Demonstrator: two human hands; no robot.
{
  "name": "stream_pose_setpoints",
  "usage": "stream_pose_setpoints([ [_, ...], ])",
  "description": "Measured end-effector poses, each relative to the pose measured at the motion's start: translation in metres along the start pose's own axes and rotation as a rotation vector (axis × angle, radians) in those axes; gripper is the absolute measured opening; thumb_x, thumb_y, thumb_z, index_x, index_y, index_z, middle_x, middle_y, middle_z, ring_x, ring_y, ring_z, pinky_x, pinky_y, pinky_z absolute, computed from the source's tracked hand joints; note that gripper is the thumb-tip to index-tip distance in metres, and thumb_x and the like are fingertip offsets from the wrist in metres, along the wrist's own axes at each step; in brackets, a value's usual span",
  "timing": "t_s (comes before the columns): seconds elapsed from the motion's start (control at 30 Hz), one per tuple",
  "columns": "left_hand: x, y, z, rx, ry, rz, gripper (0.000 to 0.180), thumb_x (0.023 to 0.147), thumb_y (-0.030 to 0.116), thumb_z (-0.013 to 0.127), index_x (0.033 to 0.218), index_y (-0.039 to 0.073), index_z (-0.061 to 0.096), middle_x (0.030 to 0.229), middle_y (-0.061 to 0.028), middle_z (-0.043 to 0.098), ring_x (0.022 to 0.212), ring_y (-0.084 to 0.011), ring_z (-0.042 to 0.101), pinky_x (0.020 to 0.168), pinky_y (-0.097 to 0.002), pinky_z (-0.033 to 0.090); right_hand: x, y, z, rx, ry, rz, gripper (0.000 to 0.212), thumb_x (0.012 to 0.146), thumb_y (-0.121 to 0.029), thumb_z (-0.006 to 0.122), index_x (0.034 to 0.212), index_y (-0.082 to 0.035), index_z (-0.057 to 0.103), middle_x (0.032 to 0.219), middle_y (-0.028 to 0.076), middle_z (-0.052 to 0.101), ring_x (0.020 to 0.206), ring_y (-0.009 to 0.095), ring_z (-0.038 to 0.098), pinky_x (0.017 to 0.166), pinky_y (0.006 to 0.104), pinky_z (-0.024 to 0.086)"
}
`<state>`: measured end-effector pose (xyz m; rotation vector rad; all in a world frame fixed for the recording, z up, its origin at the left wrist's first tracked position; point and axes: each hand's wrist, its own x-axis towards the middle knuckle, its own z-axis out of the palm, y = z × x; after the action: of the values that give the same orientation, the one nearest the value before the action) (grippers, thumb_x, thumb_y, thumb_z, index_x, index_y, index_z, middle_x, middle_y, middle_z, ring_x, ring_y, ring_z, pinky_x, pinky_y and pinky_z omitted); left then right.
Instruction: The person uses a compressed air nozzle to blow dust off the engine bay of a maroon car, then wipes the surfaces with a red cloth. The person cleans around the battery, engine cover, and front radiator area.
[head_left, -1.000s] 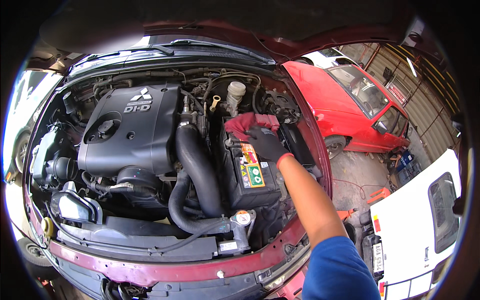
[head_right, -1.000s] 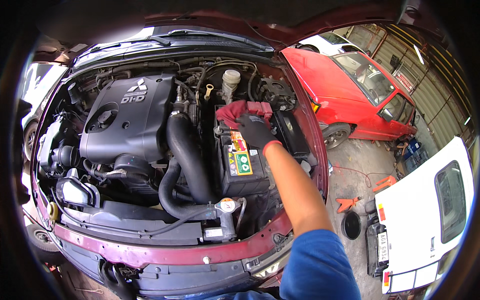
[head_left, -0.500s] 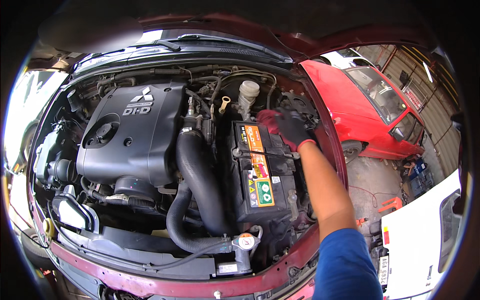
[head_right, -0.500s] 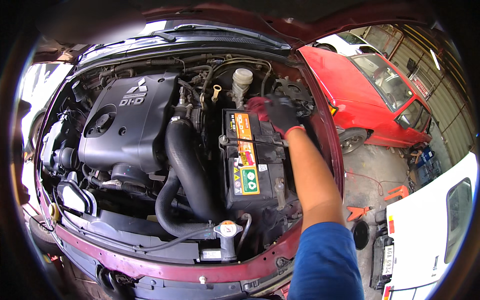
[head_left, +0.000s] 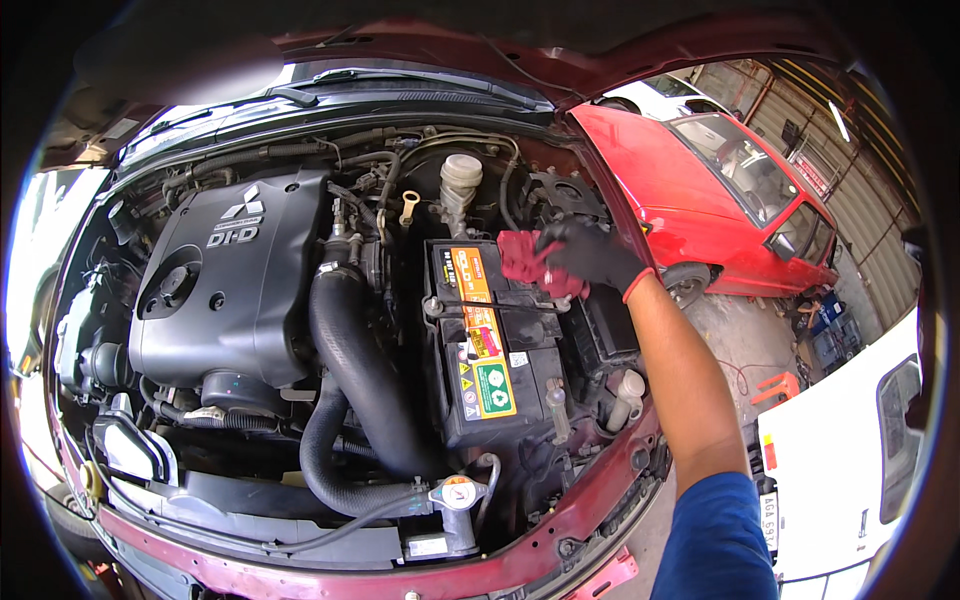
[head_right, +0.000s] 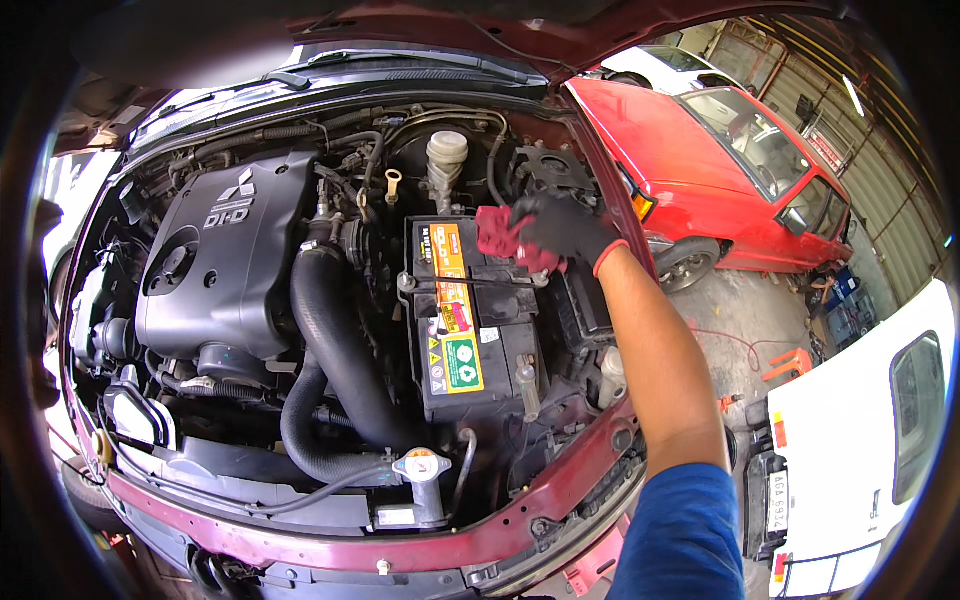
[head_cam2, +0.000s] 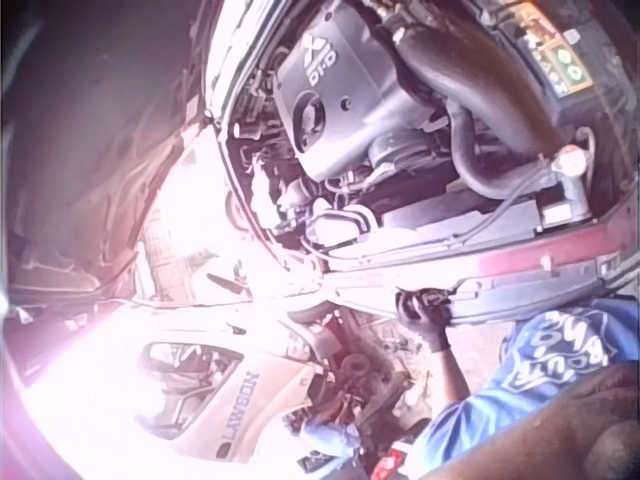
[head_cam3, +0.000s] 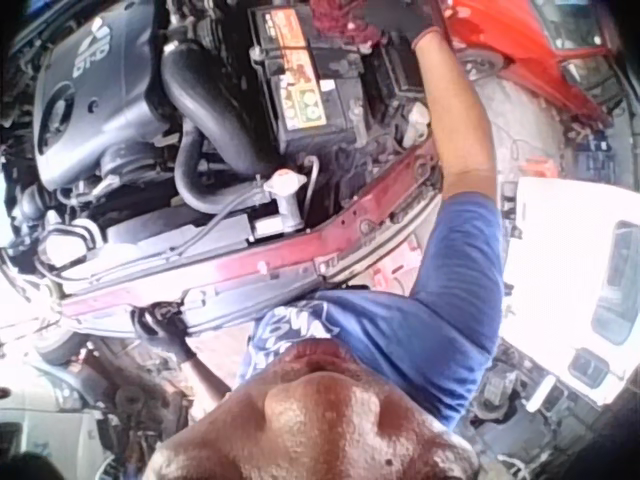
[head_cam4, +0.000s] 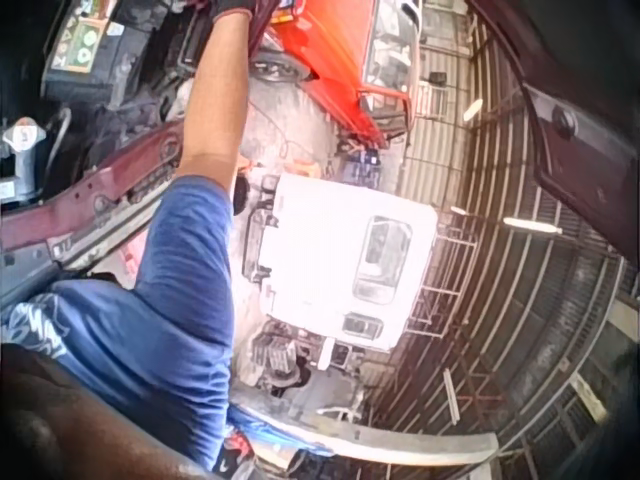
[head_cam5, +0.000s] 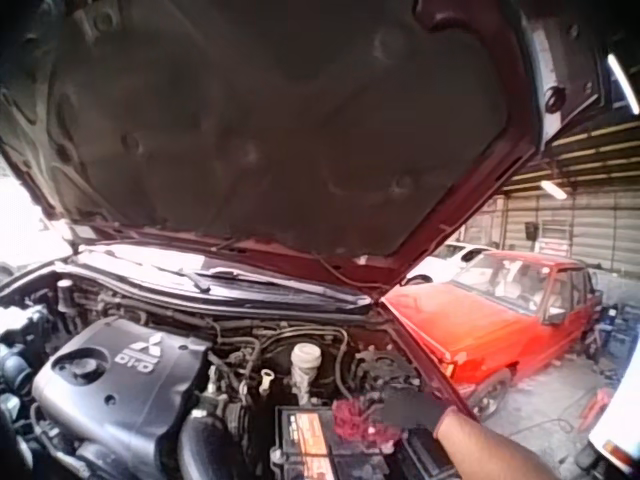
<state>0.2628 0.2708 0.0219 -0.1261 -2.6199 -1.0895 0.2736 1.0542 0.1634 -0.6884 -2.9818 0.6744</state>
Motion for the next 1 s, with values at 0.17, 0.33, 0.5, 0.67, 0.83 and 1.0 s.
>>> stream_pose_setpoints([
  [0.17,-0.004,0.002,0.007,-0.201,0.078,-0.113,0.031,0.094,0.015,0.069,0.116,-0.007,0.063,0.122,-0.0165,0.065,0.111,-0.0278,0.06,0.103,-0.0426,0.045,0.03,-0.016,0.033,-0.028,0.476,-0.229,0.027,0.086,-0.029,0.069,0.106,-0.011,0.075,0.105,0.017,0.072,0.1,0.038,0.067,0.094,0.0452,0.053],
  [0.33,0.002,0.008,0.003,0.209,-0.029,0.384,0.027,0.095,0.016,0.068,0.111,-0.007,0.066,0.127,-0.0183,0.064,0.118,-0.0306,0.059,0.106,-0.0428,0.044,0.048,0.029,-0.041,-0.068,0.355,-0.255,0.023,0.081,-0.009,0.066,0.102,-0.004,0.074,0.092,0.009,0.074,0.092,0.015,0.068,0.088,0.0364,0.054],
  [0.5,-0.004,0.006,-0.001,-0.075,-0.034,-0.146,0.037,0.101,0.023,0.062,0.12,-0.009,0.062,0.131,-0.0185,0.063,0.121,-0.0333,0.057,0.107,-0.0461,0.044,0.086,0.089,-0.068,-0.623,0.825,-0.235,0.024,0.087,-0.02,0.06,0.103,-0.008,0.073,0.096,0.017,0.074,0.09,0.028,0.073,0.086,0.043,0.055],
  [0.67,0.001,-0.007,-0.004,0.28,-0.037,0.258,0.032,0.1,0.02,0.062,0.127,0.005,0.06,0.129,-0.0204,0.061,0.118,-0.0391,0.059,0.101,-0.0501,0.049,0.178,0.091,-0.029,0.019,0.365,-0.091,0.042,0.088,-0.023,0.06,0.124,-0.002,0.065,0.101,0.018,0.074,0.084,0.029,0.072,0.077,0.0424,0.055],
  [0.83,0.003,-0.004,-0.004,0.439,-0.083,0.476,0.038,0.097,0.016,0.063,0.131,0.004,0.057,0.129,-0.0209,0.061,0.118,-0.0417,0.059,0.097,-0.0513,0.052,0.22,0.09,-0.038,-0.515,0.497,0.004,0.047,0.091,-0.027,0.056,0.129,0.001,0.062,0.115,0.025,0.071,0.1,0.039,0.071,0.09,0.0512,0.054],
  [1.0,-0.001,0.011,0.001,0.205,-0.04,0.179,0.036,0.1,0.02,0.063,0.123,-0.008,0.063,0.135,-0.0191,0.059,0.124,-0.0319,0.056,0.107,-0.0431,0.045,0.176,0.105,-0.046,-0.37,0.701,0.484,0.051,0.093,-0.03,0.055,0.132,0.001,0.057,0.128,0.027,0.066,0.12,0.041,0.065,0.101,0.0505,0.052],
])
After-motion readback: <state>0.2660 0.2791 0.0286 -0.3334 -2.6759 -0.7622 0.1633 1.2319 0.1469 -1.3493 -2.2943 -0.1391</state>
